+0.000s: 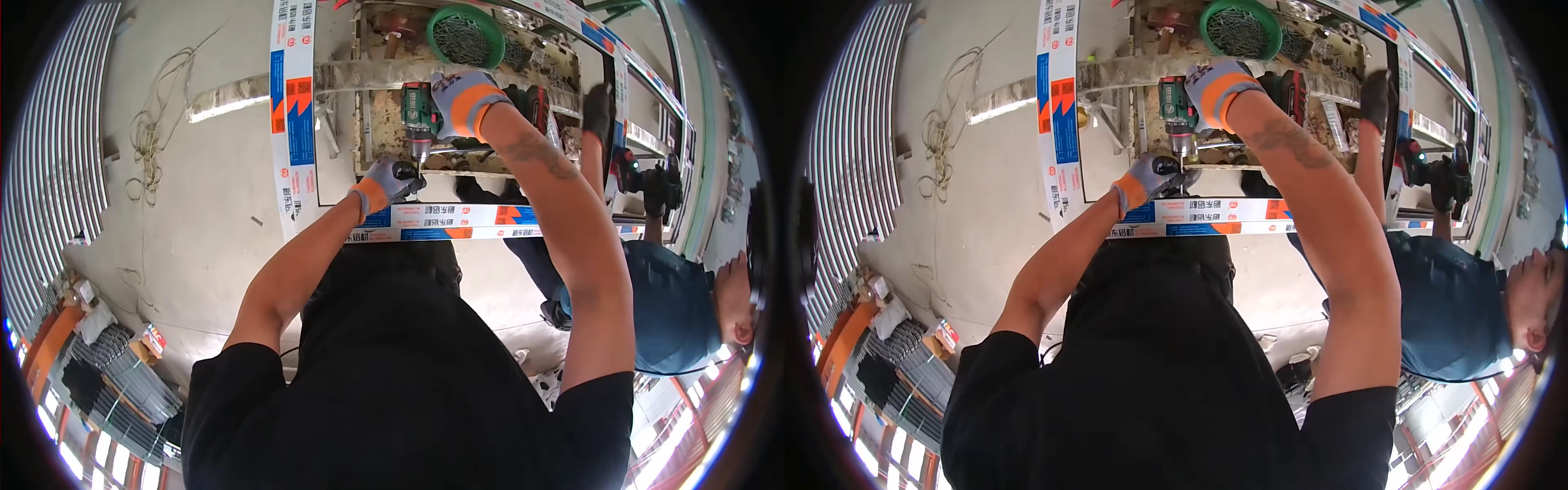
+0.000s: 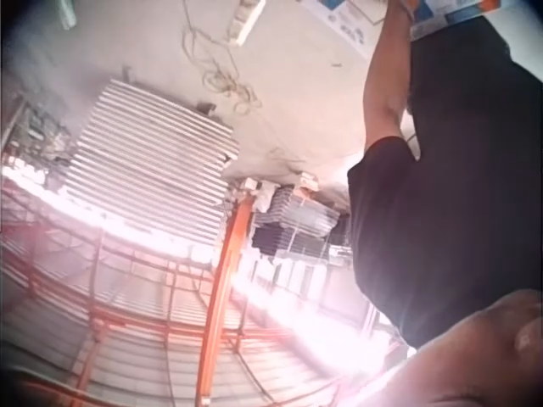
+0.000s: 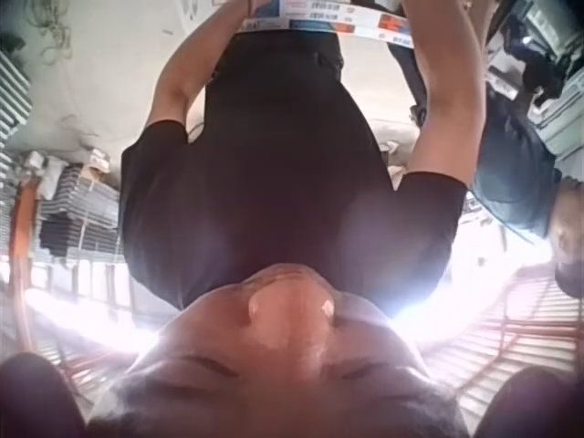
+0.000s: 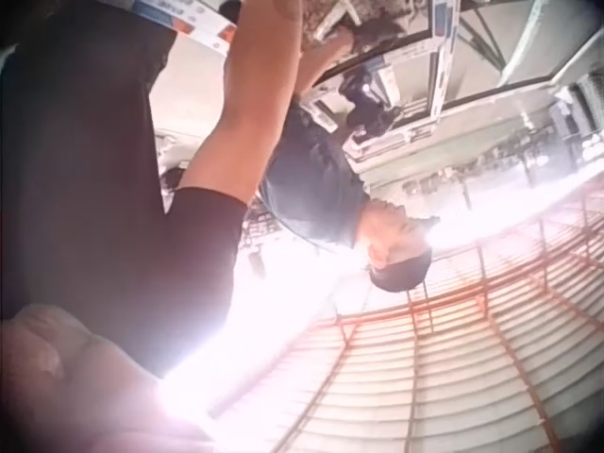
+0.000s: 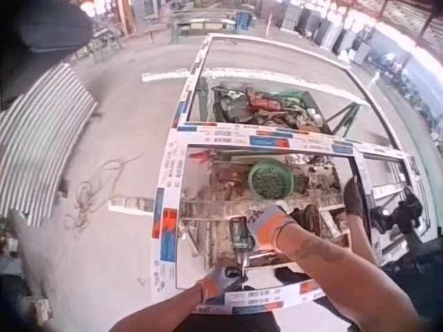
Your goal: Assembling and securing components of large metal window frames using manual tools and power drills.
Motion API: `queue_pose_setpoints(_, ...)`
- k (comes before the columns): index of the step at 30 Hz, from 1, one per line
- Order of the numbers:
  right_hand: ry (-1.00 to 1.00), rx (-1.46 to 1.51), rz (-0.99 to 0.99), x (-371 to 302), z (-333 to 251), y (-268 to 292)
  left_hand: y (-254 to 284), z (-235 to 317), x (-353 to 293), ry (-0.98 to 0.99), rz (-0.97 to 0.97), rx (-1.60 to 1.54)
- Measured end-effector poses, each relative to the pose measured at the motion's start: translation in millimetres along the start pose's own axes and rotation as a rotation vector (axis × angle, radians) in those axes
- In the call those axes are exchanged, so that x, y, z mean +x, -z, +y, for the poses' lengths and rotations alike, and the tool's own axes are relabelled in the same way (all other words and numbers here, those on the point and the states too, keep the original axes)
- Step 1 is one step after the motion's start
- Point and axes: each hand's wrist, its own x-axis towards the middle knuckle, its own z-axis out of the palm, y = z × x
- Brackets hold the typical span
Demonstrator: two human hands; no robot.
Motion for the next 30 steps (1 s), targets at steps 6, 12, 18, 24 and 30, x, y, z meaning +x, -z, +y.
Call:
queue_pose_setpoints(6,-0.011,0.107,-0.083,-0.9,12.7,-18.6,-4.1,2.0,4.0,0.065,-0.094,-0.093)
queue_pose_setpoints(12,0.008,0.186,-0.08,-5.7,13.1,-19.3,2.1,29.9,-9.4,0.139,-0.155,-0.129)
queue_pose_setpoints(18,0.032,0.221,-0.089,3.7,9.6,-30.3,3.4,28.9,-8.5,0.241,-0.181,0.035)
queue_pose_setpoints(24,0.027,0.256,-0.078,2.1,10.3,-37.6,4.5,27.0,-6.6,0.182,-0.224,0.268)
queue_pose_setpoints(30,0.069,0.234,-0.096,6.6,12.1,-34.5,0.8,-9.6,-0.5,0.098,-0.183,0.246)
